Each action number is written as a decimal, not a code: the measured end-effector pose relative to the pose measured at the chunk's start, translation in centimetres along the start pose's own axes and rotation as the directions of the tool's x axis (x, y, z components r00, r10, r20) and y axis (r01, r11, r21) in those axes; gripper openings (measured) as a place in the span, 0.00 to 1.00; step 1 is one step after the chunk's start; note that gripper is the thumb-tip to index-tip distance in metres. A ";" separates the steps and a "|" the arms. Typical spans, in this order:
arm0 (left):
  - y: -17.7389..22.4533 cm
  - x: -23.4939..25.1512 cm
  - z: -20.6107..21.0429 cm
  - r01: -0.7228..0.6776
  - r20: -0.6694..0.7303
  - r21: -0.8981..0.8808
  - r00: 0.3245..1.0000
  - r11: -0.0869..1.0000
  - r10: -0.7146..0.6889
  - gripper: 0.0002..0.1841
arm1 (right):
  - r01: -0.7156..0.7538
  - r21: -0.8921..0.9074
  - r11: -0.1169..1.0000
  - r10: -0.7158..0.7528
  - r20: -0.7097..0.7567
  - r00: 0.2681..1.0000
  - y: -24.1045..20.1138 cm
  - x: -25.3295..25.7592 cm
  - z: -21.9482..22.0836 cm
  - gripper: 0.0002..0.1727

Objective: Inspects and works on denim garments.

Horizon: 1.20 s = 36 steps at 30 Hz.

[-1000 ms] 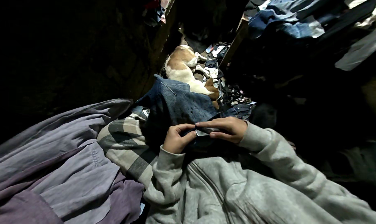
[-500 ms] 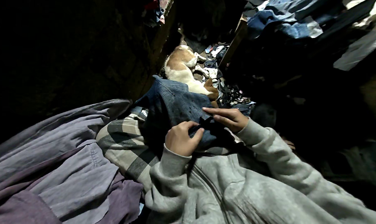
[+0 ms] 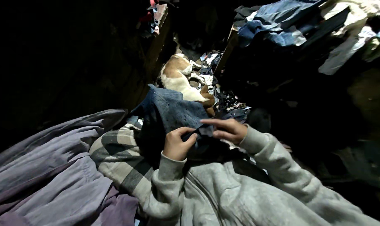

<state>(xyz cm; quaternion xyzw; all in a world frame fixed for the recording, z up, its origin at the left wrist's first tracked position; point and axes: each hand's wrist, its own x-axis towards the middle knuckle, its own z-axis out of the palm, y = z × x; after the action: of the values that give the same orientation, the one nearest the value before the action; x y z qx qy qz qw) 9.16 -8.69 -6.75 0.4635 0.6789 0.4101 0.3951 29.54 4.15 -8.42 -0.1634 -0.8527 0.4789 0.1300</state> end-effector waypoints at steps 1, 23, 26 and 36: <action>-0.3 0.0 0.0 -0.026 -0.007 -0.026 1.000 0.999 0.026 0.09 | 0.015 0.000 1.000 -0.015 0.045 0.999 -0.4 0.1 0.1 0.27; -1.0 -0.5 0.1 0.039 -0.021 -0.331 0.999 0.943 -0.049 0.07 | -0.010 -0.217 0.976 -0.016 -0.122 0.992 -1.0 1.0 1.8 0.19; -1.0 -0.7 0.0 0.049 -0.009 -0.337 0.998 0.940 -0.055 0.08 | -0.108 -0.202 0.973 0.073 -0.174 0.982 -0.4 1.0 1.3 0.20; -1.2 -0.8 -0.1 0.052 -0.014 -0.339 0.998 0.939 -0.060 0.08 | -0.314 -0.033 0.949 0.298 -0.234 0.926 0.8 1.2 0.0 0.29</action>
<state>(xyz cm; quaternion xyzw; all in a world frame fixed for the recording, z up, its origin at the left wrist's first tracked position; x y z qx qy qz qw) 8.94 -9.72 -7.74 0.3643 0.6161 0.5145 0.4722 28.57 4.96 -9.04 -0.3523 -0.8127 0.4414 0.1437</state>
